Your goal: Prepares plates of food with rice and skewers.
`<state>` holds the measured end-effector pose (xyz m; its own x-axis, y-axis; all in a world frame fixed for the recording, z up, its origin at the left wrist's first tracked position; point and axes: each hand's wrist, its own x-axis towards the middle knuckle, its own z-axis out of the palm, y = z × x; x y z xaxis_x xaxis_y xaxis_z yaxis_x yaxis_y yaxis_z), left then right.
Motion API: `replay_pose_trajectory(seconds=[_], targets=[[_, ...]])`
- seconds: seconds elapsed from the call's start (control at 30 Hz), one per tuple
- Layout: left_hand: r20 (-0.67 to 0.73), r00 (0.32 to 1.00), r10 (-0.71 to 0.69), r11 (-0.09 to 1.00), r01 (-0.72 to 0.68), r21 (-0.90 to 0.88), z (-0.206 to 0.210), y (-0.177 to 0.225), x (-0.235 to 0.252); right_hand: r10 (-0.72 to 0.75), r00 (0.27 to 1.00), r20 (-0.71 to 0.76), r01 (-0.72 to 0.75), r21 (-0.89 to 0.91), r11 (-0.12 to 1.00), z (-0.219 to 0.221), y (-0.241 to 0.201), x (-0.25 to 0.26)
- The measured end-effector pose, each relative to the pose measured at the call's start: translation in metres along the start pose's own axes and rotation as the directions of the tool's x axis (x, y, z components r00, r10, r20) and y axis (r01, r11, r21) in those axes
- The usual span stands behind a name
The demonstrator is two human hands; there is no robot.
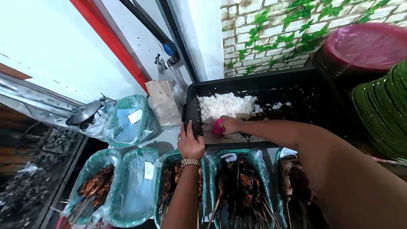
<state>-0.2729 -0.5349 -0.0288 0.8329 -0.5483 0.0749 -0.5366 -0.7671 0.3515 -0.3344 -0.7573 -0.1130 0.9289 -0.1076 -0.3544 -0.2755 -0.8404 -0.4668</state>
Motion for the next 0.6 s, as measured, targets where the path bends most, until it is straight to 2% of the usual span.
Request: replay_pose_trajectory(seconds=[0.1, 0.27, 0.4, 0.5, 0.57, 0.6], targets=[[0.015, 1.000, -0.017, 1.000, 0.017, 0.008, -0.002, 0.002, 0.000, -0.053, 0.997, 0.051, 0.052, 0.018, 0.998, 0.003, -0.010, 0.001], [0.025, 0.999, -0.024, 0.999, 0.024, -0.022, -0.005, 0.004, 0.000, -0.206, 0.963, 0.172, 0.222, -0.080, 0.972, -0.020, -0.045, -0.004], [0.010, 1.000, -0.008, 0.998, 0.009, -0.055, -0.003, 0.002, -0.001, -0.304, 0.942, 0.139, 0.311, -0.030, 0.950, -0.036, -0.036, -0.022], [0.038, 0.999, -0.036, 0.998, 0.038, -0.059, -0.004, 0.005, 0.000, -0.277, 0.956, 0.096, 0.268, 0.095, 0.959, -0.053, -0.028, -0.043], [0.064, 0.996, -0.062, 0.996, 0.066, -0.055, -0.005, 0.007, -0.001, -0.176, 0.979, 0.106, 0.145, 0.255, 0.956, -0.063, -0.023, -0.054], [0.074, 0.995, -0.070, 0.996, 0.074, -0.053, -0.006, 0.007, 0.000, -0.116, 0.989, 0.092, 0.071, 0.391, 0.918, -0.064, -0.014, -0.058]])
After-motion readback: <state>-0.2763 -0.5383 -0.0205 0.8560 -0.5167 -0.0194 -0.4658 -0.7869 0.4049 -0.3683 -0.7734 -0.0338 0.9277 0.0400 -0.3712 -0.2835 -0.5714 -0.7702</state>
